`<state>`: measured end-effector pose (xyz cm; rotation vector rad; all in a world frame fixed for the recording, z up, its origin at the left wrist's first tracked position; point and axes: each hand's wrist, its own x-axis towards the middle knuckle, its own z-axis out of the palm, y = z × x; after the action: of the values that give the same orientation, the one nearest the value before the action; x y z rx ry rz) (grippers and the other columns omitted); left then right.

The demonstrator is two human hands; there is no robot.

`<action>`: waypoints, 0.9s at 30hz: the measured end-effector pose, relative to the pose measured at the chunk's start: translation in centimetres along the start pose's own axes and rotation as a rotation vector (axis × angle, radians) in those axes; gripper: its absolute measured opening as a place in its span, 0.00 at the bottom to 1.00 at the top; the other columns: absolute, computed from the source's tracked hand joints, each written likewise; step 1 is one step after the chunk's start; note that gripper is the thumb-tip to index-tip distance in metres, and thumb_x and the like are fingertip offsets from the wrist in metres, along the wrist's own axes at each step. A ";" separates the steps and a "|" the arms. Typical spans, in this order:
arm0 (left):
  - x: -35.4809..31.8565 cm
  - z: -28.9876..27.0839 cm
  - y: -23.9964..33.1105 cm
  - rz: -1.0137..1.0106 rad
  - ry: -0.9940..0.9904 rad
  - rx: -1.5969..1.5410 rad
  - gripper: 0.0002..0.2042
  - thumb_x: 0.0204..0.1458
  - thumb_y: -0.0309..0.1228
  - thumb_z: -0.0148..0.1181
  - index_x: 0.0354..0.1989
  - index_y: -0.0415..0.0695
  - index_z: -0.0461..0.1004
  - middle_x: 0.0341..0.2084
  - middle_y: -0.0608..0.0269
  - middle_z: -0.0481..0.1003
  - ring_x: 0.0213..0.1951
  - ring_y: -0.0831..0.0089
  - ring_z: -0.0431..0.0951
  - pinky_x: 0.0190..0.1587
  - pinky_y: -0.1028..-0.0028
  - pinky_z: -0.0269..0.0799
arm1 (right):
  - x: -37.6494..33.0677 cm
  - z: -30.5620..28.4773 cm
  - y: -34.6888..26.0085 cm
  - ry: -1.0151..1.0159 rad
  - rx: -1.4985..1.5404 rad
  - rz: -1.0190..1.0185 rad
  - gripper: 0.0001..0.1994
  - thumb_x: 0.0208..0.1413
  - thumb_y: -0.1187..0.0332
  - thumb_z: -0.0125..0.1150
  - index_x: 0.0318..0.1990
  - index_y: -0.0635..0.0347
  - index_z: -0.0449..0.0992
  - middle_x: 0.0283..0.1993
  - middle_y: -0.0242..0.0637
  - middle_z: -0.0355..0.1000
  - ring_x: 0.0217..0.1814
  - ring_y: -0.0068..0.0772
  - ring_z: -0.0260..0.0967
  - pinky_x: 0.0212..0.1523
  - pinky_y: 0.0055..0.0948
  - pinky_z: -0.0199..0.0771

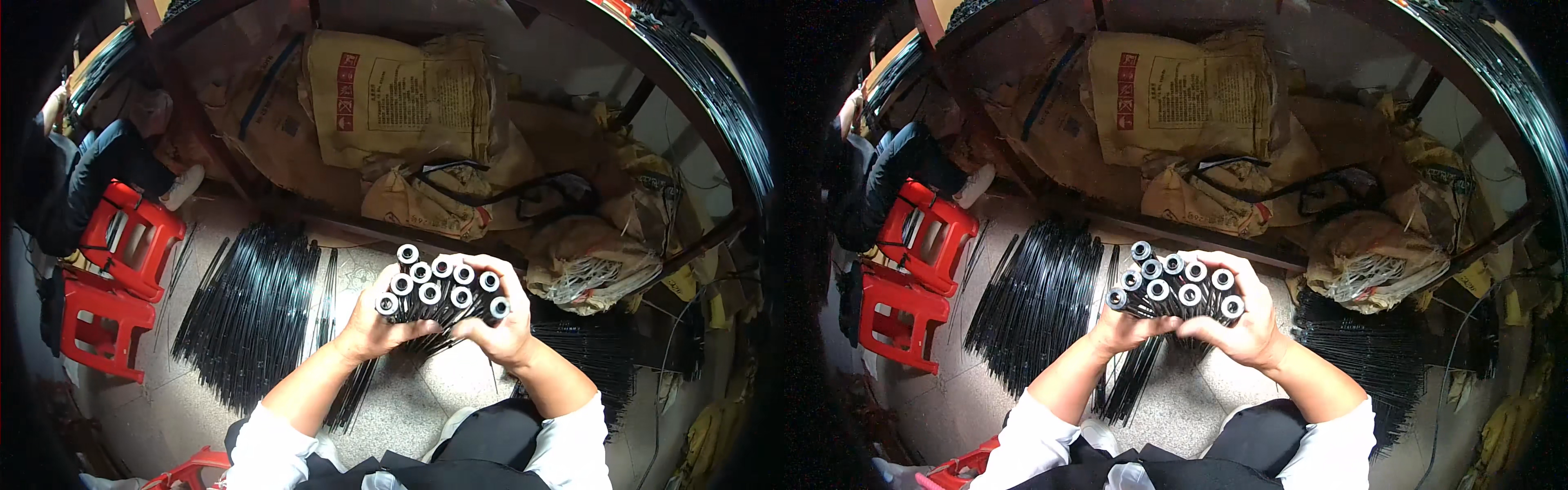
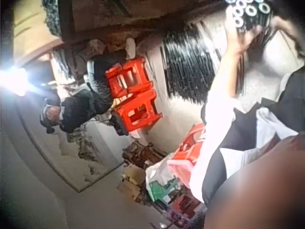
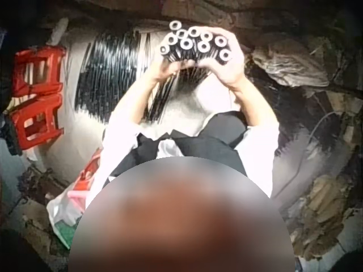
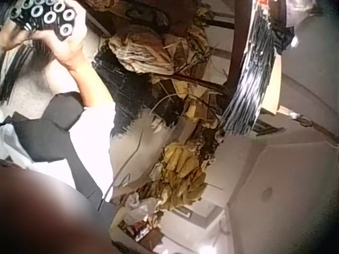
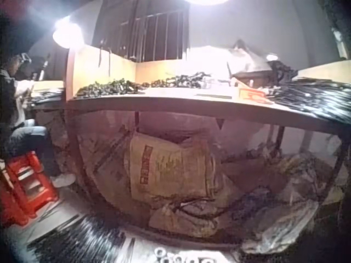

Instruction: Collecting bundles of black rods from the floor and placing them into a large sack.

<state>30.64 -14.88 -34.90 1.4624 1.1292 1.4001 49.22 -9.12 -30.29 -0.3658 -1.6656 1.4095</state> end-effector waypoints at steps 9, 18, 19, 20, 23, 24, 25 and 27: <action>0.2 -0.4 -1.4 -0.010 -0.058 -0.083 0.35 0.37 0.30 0.76 0.54 0.37 0.62 0.42 0.60 0.75 0.43 0.75 0.75 0.47 0.73 0.72 | 2.2 0.0 -2.1 -0.104 -0.390 -0.046 0.36 0.38 0.73 0.76 0.55 0.67 0.61 0.53 0.46 0.70 0.55 0.33 0.69 0.57 0.31 0.68; 0.5 -1.1 -1.3 0.014 -0.075 -0.034 0.37 0.34 0.30 0.77 0.55 0.37 0.64 0.42 0.59 0.75 0.45 0.70 0.75 0.50 0.71 0.70 | 3.7 0.7 -3.8 -0.223 -0.633 -0.106 0.29 0.43 0.79 0.60 0.58 0.69 0.65 0.51 0.50 0.71 0.50 0.40 0.73 0.51 0.33 0.72; 0.5 -1.1 -1.2 -0.012 -0.096 -0.078 0.37 0.34 0.29 0.77 0.55 0.37 0.64 0.42 0.59 0.75 0.45 0.70 0.76 0.50 0.71 0.70 | 4.2 0.8 -3.9 -0.228 -0.630 -0.106 0.29 0.43 0.79 0.60 0.58 0.69 0.65 0.51 0.50 0.71 0.50 0.40 0.73 0.51 0.33 0.72; 0.5 -1.2 -1.2 -0.037 -0.116 -0.121 0.37 0.34 0.28 0.77 0.55 0.37 0.64 0.42 0.59 0.75 0.45 0.70 0.76 0.50 0.70 0.70 | 4.7 0.8 -4.0 -0.288 -0.696 -0.210 0.29 0.43 0.79 0.60 0.57 0.69 0.65 0.52 0.52 0.70 0.51 0.43 0.72 0.52 0.35 0.72; 0.6 -1.4 -1.3 -0.052 -0.141 -0.005 0.38 0.32 0.30 0.77 0.54 0.39 0.63 0.40 0.58 0.76 0.44 0.68 0.77 0.47 0.69 0.72 | 5.6 1.0 -4.5 -0.409 -0.796 -0.288 0.29 0.41 0.78 0.59 0.56 0.69 0.68 0.55 0.54 0.68 0.55 0.51 0.69 0.55 0.40 0.70; 0.8 -1.6 -1.7 -0.039 -0.156 0.001 0.38 0.31 0.30 0.78 0.54 0.40 0.63 0.40 0.57 0.76 0.43 0.67 0.77 0.46 0.69 0.72 | 5.9 1.1 -4.5 -0.440 -0.808 -0.277 0.29 0.41 0.78 0.59 0.56 0.68 0.68 0.56 0.55 0.67 0.55 0.52 0.68 0.56 0.40 0.69; 0.9 -1.8 -1.7 -0.062 -0.184 0.011 0.39 0.30 0.30 0.78 0.54 0.40 0.62 0.42 0.56 0.75 0.44 0.66 0.77 0.46 0.68 0.72 | 6.0 1.1 -4.4 -0.473 -0.820 -0.266 0.29 0.40 0.79 0.58 0.56 0.68 0.68 0.56 0.55 0.67 0.56 0.52 0.68 0.56 0.40 0.69; 0.8 -1.9 -1.3 -0.021 -0.160 -0.027 0.41 0.30 0.31 0.78 0.56 0.40 0.61 0.44 0.55 0.74 0.46 0.64 0.76 0.48 0.67 0.72 | 6.1 0.9 -3.9 -0.506 -0.822 -0.260 0.28 0.43 0.73 0.63 0.56 0.68 0.68 0.58 0.56 0.65 0.57 0.53 0.67 0.57 0.42 0.67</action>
<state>28.65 -13.79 -35.84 1.5098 1.0185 1.2557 46.32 -6.57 -24.02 -0.2298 -2.5753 0.5866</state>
